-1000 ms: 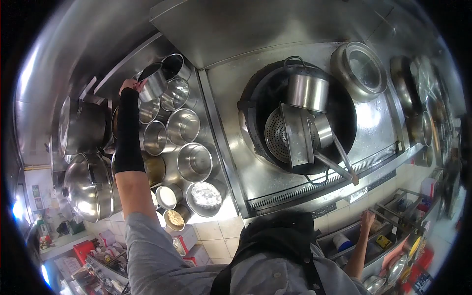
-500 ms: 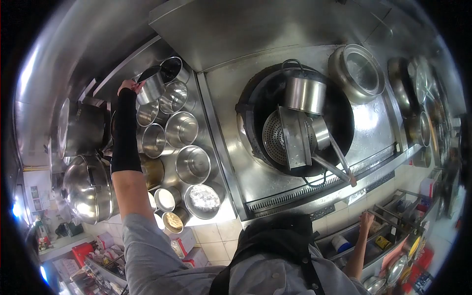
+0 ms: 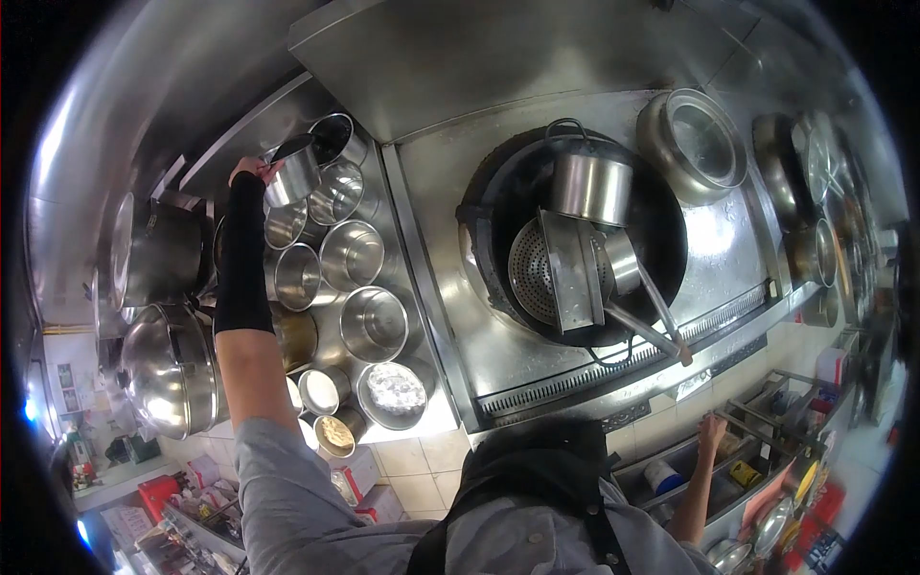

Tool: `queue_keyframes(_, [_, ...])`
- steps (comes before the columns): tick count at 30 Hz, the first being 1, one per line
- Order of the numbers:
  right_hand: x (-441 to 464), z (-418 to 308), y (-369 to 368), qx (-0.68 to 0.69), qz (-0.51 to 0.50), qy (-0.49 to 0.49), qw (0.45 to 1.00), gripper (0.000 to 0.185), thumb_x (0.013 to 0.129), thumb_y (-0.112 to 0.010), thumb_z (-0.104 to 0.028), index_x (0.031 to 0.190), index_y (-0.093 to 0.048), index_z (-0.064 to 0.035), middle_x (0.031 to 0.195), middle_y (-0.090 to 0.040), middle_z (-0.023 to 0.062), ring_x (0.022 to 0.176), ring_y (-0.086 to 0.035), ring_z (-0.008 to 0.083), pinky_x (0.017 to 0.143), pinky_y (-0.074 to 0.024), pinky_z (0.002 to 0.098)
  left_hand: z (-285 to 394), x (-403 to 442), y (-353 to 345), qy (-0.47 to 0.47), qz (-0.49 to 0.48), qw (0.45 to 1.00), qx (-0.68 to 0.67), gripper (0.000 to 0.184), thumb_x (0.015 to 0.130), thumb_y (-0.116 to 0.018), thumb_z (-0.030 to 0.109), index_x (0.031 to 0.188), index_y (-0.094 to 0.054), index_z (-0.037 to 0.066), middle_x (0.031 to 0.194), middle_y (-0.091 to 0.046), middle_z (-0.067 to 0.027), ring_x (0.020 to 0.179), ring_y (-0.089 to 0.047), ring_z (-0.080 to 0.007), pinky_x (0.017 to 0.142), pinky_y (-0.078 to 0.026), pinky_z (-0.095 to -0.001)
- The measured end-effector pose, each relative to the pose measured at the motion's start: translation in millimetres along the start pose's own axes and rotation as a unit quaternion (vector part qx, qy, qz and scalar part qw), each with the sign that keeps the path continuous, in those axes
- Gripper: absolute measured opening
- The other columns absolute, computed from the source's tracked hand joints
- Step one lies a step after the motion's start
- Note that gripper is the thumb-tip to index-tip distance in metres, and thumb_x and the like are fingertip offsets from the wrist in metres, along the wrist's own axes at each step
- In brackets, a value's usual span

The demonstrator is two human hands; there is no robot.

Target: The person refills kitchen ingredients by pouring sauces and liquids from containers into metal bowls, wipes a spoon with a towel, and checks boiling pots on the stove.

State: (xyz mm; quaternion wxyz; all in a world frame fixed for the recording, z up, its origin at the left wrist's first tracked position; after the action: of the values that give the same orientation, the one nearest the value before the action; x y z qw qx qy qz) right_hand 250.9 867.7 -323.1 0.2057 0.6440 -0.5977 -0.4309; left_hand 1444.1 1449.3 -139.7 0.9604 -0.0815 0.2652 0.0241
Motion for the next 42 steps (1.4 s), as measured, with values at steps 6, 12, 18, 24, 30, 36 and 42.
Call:
queue_keyframes(6, [-21, -31, 1, -0.003, -0.004, 0.021, 1.0, 0.041, 0.088, -0.058, -0.03, 0.071, -0.064, 0.0068, 0.06, -0.062, 0.014, 0.055, -0.059, 0.0219, 0.053, -0.0441, 0.0367, 0, -2, -1, 0.019, 0.021, 0.999, -0.025, 0.016, 0.091, -0.04, -0.002, 0.081, -0.046, -0.013, 0.079, -0.057, -0.0249, 0.081, -0.066, -0.0409, 0.079, -0.064, -0.0548])
queue_keyframes(12, [-18, -21, -2, -0.017, 0.0, 0.009, 1.0, 0.04, 0.088, -0.058, -0.03, 0.074, -0.066, 0.0067, 0.061, -0.063, 0.0135, 0.057, -0.06, 0.0232, 0.056, -0.0451, 0.0372, 0, -19, -7, 0.016, 0.045, 0.999, 0.004, 0.036, 0.097, -0.05, 0.009, 0.062, -0.043, 0.004, 0.055, -0.043, -0.0068, 0.053, -0.052, -0.0168, 0.069, -0.064, -0.0409])
queue_keyframes(18, [-23, -32, 1, -0.047, 0.005, 0.009, 0.999, 0.042, 0.087, -0.057, -0.03, 0.07, -0.064, 0.007, 0.061, -0.063, 0.0158, 0.058, -0.061, 0.0267, 0.059, -0.0464, 0.0397, 4, -14, -9, -0.002, 0.041, 0.999, 0.016, 0.026, 0.093, -0.047, 0.002, 0.068, -0.043, -0.003, 0.065, -0.048, -0.0152, 0.065, -0.06, -0.0298, 0.074, -0.064, -0.052])
queue_keyframes(24, [-24, -34, -2, -0.059, 0.002, 0.008, 0.998, 0.044, 0.088, -0.059, -0.032, 0.07, -0.064, 0.0077, 0.06, -0.063, 0.0164, 0.059, -0.061, 0.0269, 0.06, -0.0472, 0.0406, 1, 12, 0, 0.028, 0.06, 0.997, -0.031, 0.026, 0.093, -0.046, 0.001, 0.067, -0.043, -0.004, 0.066, -0.051, -0.0179, 0.069, -0.064, -0.0336, 0.077, -0.063, -0.0572])
queue_keyframes(30, [-18, -20, -2, -0.022, 0.006, 0.042, 0.999, 0.047, 0.089, -0.06, -0.036, 0.074, -0.065, 0.0081, 0.059, -0.063, 0.0158, 0.06, -0.062, 0.0245, 0.059, -0.0476, 0.0401, 1, 11, -6, 0.017, 0.052, 0.998, 0.016, 0.028, 0.094, -0.046, 0.002, 0.066, -0.044, -0.003, 0.064, -0.05, -0.0165, 0.065, -0.063, -0.0314, 0.076, -0.064, -0.0553])
queue_keyframes(36, [-12, -11, -6, 0.002, 0.0, 0.038, 0.999, 0.046, 0.089, -0.058, -0.034, 0.071, -0.064, 0.0077, 0.06, -0.063, 0.0168, 0.056, -0.061, 0.0254, 0.058, -0.0475, 0.0396, 8, 2, -9, -0.002, 0.028, 0.999, 0.042, 0.028, 0.094, -0.045, 0.002, 0.067, -0.044, -0.003, 0.063, -0.048, -0.0155, 0.063, -0.061, -0.0299, 0.076, -0.064, -0.0537])
queue_keyframes(42, [-14, -13, -7, -0.012, 0.0, 0.035, 0.999, 0.046, 0.089, -0.056, -0.033, 0.066, -0.062, 0.0068, 0.06, -0.063, 0.0179, 0.055, -0.061, 0.0263, 0.057, -0.0478, 0.0397, 8, -37, -24, -0.009, 0.045, 0.999, 0.023, 0.027, 0.094, -0.042, 0.001, 0.067, -0.044, -0.003, 0.065, -0.047, -0.0164, 0.066, -0.062, -0.0297, 0.076, -0.064, -0.0542])
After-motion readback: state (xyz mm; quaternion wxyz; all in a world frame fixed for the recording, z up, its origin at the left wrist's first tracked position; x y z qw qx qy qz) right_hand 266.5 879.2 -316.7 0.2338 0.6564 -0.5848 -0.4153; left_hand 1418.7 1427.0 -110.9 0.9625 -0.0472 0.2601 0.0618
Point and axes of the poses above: each hand's wrist, its own x-axis towards the middle knuckle, its own y-axis out of the back of the hand, z = x × y, the point moved 8 cm from there along x, towards the middle knuckle
